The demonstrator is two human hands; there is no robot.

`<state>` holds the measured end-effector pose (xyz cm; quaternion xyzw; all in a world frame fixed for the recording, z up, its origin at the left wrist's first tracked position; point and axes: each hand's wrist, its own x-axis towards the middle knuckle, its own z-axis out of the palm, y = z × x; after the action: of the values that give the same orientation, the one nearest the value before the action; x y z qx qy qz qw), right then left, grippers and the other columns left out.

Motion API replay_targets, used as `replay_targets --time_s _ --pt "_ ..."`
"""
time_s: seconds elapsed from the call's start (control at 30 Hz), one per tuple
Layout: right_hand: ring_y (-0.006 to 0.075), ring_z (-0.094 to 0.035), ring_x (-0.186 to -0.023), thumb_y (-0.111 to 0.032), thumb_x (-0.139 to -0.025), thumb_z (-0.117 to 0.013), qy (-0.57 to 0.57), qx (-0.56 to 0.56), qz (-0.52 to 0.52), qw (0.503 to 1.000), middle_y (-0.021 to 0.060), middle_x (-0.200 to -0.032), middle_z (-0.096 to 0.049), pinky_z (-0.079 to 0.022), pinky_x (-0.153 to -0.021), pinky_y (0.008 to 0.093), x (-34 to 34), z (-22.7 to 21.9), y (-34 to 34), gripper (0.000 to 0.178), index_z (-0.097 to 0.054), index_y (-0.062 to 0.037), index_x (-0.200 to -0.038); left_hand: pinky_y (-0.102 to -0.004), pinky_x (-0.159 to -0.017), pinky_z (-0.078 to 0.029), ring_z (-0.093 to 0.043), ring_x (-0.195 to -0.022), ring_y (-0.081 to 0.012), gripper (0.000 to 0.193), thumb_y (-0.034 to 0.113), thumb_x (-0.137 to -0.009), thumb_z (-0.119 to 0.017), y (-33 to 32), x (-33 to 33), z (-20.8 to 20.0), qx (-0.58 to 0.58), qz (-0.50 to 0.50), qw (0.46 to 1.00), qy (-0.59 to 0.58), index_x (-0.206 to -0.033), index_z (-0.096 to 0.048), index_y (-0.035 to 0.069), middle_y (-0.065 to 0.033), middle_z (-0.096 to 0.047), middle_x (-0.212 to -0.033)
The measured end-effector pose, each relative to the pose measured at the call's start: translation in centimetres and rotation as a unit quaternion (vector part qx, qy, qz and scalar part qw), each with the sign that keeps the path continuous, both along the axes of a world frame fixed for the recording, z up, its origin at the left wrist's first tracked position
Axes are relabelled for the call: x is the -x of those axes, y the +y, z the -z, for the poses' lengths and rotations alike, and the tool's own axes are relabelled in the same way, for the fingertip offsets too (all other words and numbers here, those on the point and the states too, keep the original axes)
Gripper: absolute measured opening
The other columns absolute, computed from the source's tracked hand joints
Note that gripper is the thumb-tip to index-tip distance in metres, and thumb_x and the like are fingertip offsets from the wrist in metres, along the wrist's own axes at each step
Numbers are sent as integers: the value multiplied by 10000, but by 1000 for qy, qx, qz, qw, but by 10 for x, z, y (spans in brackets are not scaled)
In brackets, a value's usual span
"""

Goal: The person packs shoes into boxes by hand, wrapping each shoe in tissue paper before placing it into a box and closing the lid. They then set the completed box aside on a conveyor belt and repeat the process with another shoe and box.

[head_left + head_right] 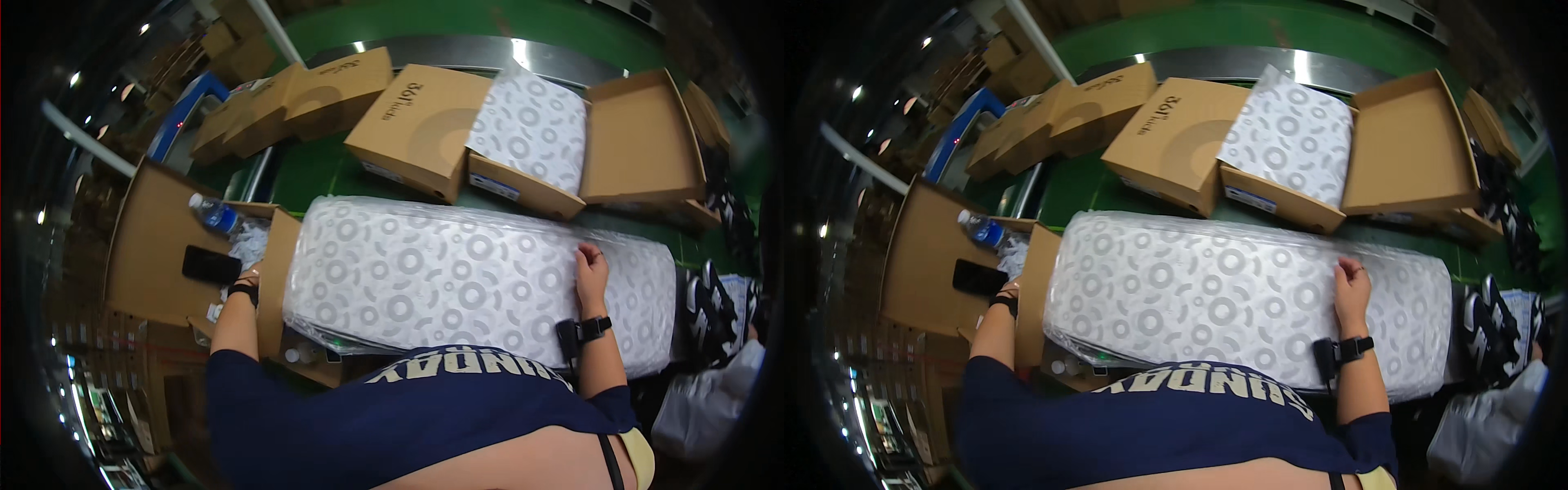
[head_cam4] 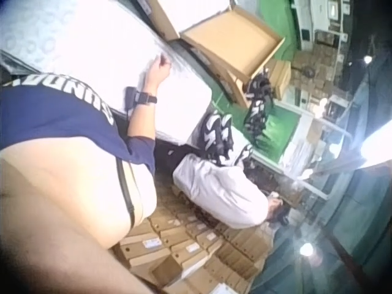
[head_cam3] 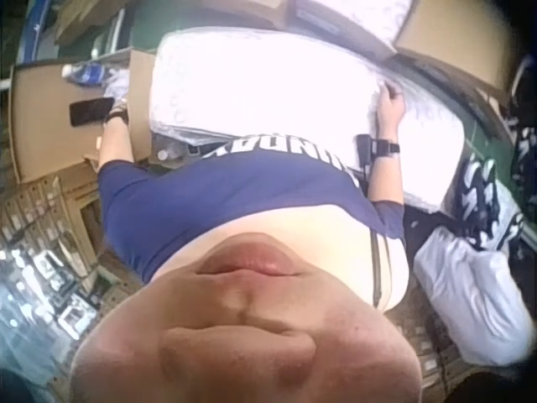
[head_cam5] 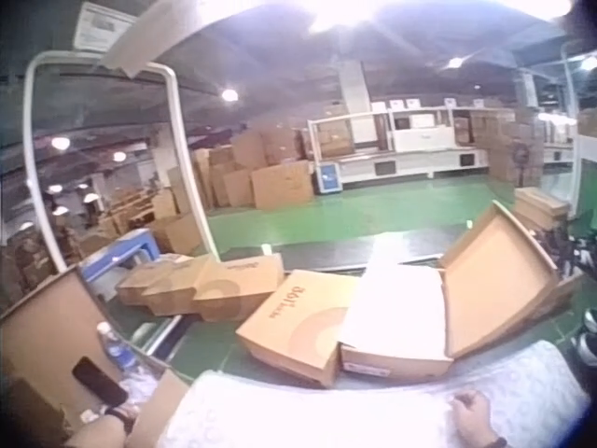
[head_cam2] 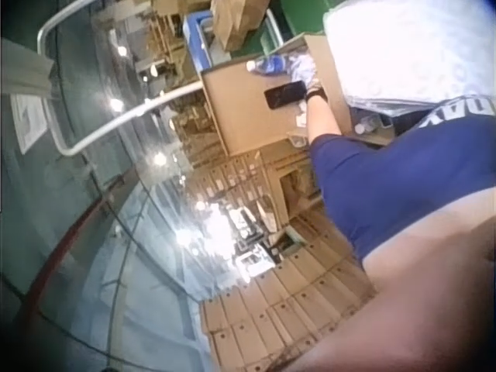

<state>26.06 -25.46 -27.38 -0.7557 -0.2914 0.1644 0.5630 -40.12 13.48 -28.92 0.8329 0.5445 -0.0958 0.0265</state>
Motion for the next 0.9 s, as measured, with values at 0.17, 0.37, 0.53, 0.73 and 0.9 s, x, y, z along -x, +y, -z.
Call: replay_targets --time_s 0.17,0.37,0.53,0.73,0.9 --pt "138 -553 -808 -72 -795 -565 14 1 -12 1000 70 -905 -589 -435 -749 246 1 -6 -5 184 -570 14 -958 -452 -761 -441 -558 -870 -387 308 268 -783 -499 -18 -44 -87 -42 -138 988 54 -857 -618 -6 -237 -584 -923" --pt "201 -549 -853 -205 -711 -702 7 -175 60 983 117 -939 -578 -432 -770 296 -6 -47 66 468 -519 79 -1034 -335 -646 -454 -594 -711 -267 209 184 -751 -534 25 -242 -208 -202 -81 865 -453 -866 -606 25 -155 -617 -783" --pt "306 -509 -958 -129 -700 -621 40 -95 201 974 195 -1040 -512 -380 -840 338 -39 -51 117 523 -402 137 -1093 -327 -885 -386 -499 -1031 -257 581 222 -753 -630 -61 -491 -161 86 281 894 -337 -1239 -391 10 -177 -516 -1116" --pt "405 -447 -1047 35 -696 -457 -194 76 41 977 274 -1179 -406 -389 -862 404 -54 -77 78 593 -332 -78 -1265 -375 -995 -262 -248 -1258 -331 705 370 -809 -547 -115 -550 -72 172 122 774 -597 -1354 -215 68 -235 -298 -1333" --pt "383 -487 -961 0 -771 -425 -427 353 -49 831 292 -1277 -313 -446 -794 408 -46 -76 69 595 -336 -231 -1312 -327 -921 -355 -443 -1133 -254 684 335 -850 -500 -112 -550 -81 463 5 635 -618 -1393 -108 195 -126 -385 -1320"
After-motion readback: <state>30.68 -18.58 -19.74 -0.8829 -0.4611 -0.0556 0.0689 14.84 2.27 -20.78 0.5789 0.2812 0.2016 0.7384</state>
